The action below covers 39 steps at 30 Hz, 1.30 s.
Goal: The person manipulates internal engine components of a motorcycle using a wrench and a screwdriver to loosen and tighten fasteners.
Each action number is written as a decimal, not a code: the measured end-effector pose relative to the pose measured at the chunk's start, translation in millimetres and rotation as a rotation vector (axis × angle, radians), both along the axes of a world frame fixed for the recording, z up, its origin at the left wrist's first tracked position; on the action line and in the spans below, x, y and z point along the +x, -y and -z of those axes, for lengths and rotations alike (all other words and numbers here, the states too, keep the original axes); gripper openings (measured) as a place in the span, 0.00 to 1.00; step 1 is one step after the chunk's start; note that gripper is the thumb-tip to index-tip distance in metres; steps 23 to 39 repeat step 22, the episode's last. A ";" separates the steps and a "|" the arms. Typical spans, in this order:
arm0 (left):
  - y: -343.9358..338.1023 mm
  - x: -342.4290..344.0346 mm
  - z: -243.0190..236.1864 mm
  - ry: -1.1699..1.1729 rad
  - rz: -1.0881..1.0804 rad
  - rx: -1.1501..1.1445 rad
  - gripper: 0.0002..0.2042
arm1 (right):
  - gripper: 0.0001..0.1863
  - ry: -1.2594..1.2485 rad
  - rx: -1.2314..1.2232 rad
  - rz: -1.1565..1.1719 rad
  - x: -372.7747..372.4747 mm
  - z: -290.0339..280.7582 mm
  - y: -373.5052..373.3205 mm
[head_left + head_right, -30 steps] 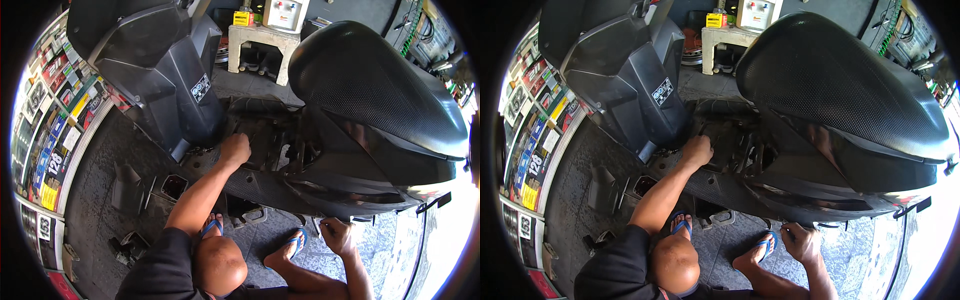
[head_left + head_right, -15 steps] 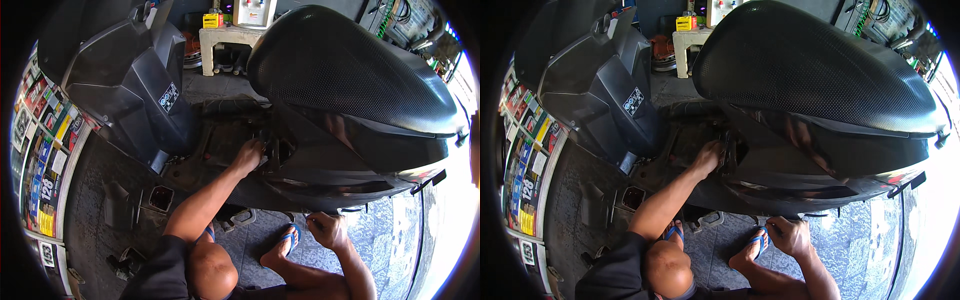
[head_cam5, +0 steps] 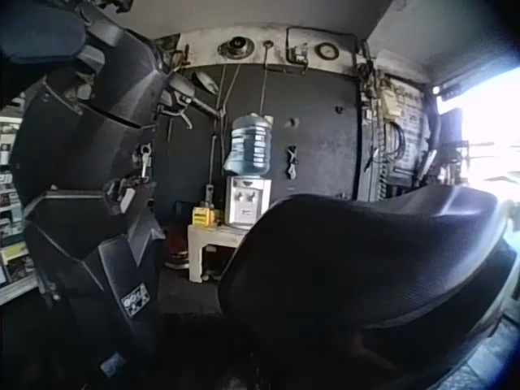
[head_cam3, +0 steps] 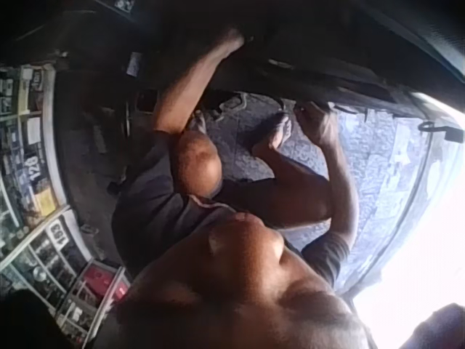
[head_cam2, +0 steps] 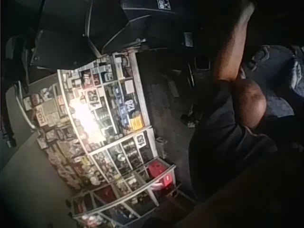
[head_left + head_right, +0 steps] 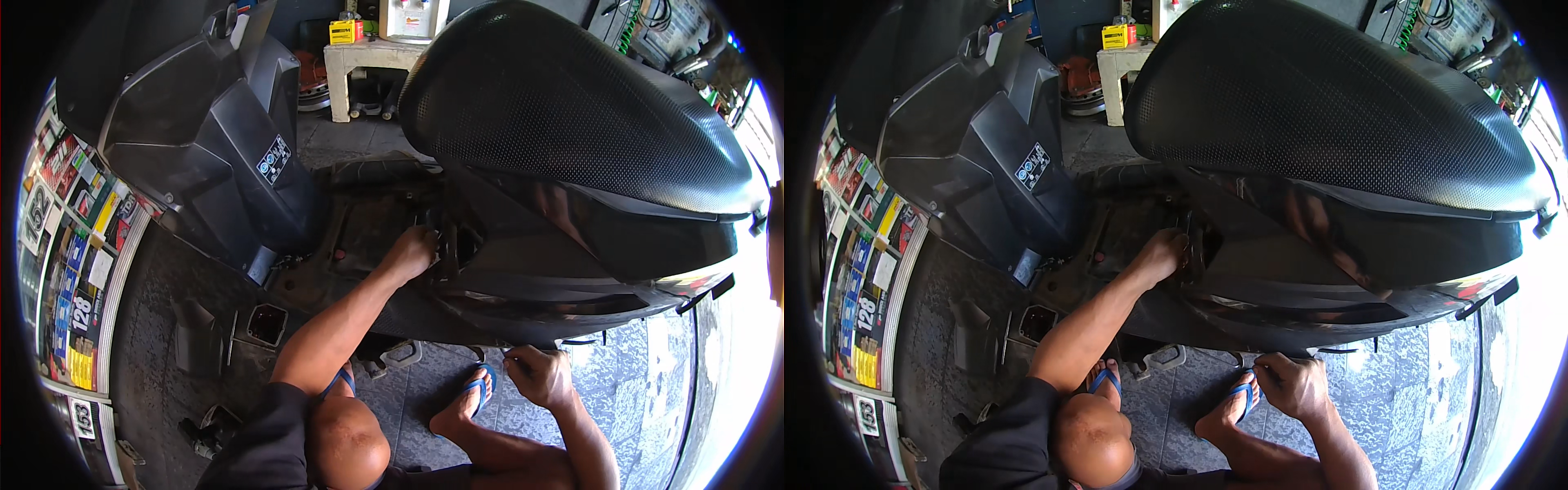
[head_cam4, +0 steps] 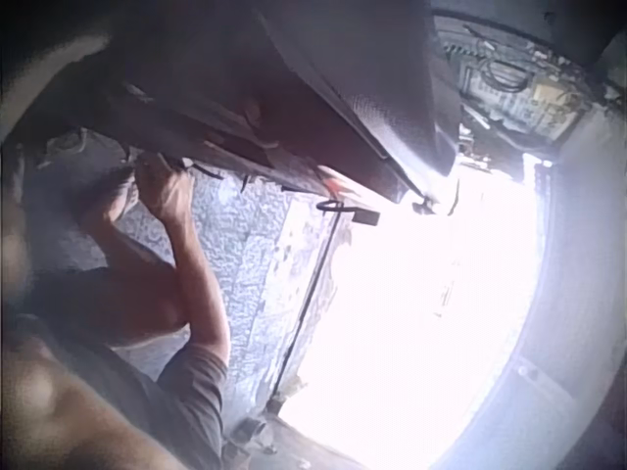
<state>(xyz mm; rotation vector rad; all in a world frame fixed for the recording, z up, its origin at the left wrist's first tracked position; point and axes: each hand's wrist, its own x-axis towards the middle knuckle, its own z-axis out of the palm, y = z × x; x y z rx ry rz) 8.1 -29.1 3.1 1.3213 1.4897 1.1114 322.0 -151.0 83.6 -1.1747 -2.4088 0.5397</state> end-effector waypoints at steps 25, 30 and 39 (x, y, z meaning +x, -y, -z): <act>3.7 5.5 0.6 -0.453 0.042 0.288 0.13 | 0.06 0.046 -0.020 0.036 2.6 -3.1 1.6; 3.7 5.5 0.6 -0.453 0.042 0.288 0.13 | 0.06 0.046 -0.020 0.036 2.6 -3.1 1.6; 3.7 5.5 0.6 -0.453 0.042 0.288 0.13 | 0.06 0.046 -0.020 0.036 2.6 -3.1 1.6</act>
